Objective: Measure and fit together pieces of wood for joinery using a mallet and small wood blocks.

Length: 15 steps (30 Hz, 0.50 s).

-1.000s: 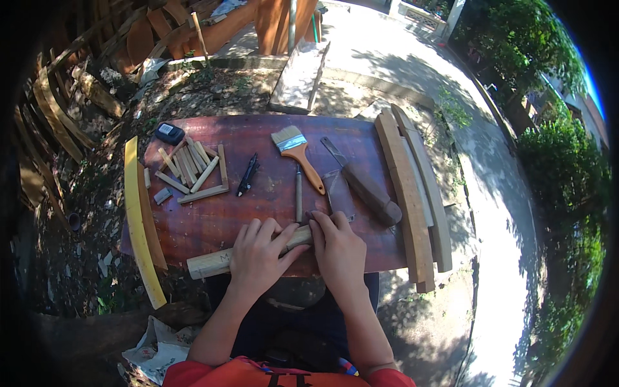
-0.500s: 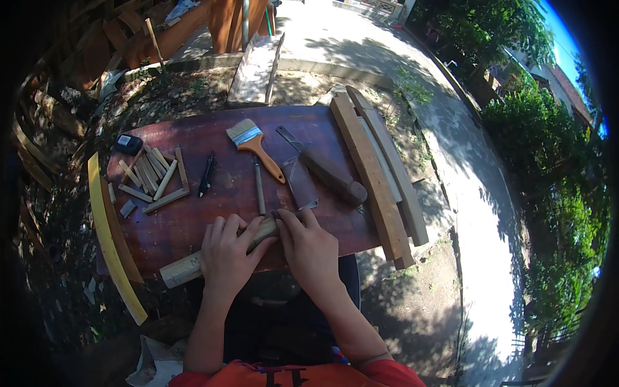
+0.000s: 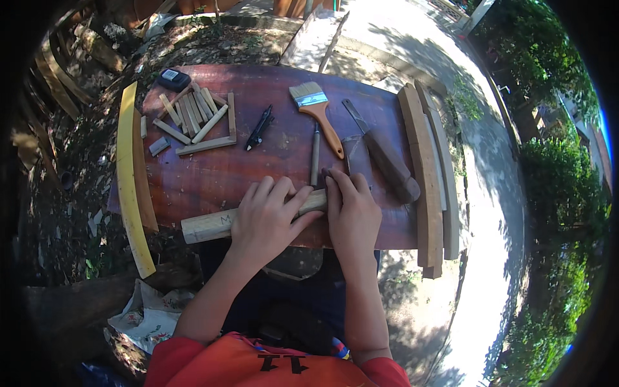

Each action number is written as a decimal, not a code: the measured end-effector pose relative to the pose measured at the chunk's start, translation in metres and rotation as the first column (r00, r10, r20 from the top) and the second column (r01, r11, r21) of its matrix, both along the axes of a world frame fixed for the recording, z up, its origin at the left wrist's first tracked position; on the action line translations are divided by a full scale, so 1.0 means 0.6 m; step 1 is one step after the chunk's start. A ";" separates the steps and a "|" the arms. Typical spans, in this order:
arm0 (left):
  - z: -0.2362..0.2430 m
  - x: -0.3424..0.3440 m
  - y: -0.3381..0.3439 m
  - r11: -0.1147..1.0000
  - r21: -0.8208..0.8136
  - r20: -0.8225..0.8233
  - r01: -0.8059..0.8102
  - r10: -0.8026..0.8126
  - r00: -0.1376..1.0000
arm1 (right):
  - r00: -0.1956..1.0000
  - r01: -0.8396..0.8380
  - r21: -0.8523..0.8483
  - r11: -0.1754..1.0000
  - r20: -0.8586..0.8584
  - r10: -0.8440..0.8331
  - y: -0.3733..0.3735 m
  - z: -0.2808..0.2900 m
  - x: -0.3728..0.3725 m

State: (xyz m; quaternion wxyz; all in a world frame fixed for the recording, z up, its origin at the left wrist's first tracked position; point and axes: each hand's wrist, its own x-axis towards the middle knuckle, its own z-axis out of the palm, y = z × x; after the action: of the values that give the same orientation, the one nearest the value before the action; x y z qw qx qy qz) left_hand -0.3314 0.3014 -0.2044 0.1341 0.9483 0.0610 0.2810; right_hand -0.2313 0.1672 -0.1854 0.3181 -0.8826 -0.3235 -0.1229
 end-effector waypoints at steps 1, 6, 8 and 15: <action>-0.002 0.001 0.002 1.000 0.002 0.002 -0.005 0.005 1.000 | 1.000 0.006 -0.013 1.000 0.002 -0.006 0.005 0.000 0.006; -0.008 0.003 -0.005 0.999 0.017 0.002 -0.029 0.029 1.000 | 0.998 -0.006 0.021 1.000 -0.063 0.008 -0.015 0.010 -0.018; -0.005 0.004 -0.012 0.999 0.037 0.040 -0.014 0.012 0.999 | 0.998 0.059 0.010 0.998 -0.028 -0.059 -0.015 0.004 -0.014; -0.013 0.007 -0.014 1.000 -0.025 0.086 -0.010 0.012 0.996 | 0.994 0.071 0.262 0.963 0.065 -0.090 -0.001 -0.039 0.000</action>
State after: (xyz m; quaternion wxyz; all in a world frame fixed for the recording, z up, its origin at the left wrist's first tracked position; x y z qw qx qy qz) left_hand -0.3275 0.2932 -0.2124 0.1467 0.9332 0.0638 0.3218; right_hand -0.2314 0.1663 -0.2085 0.4129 -0.8406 -0.2804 -0.2105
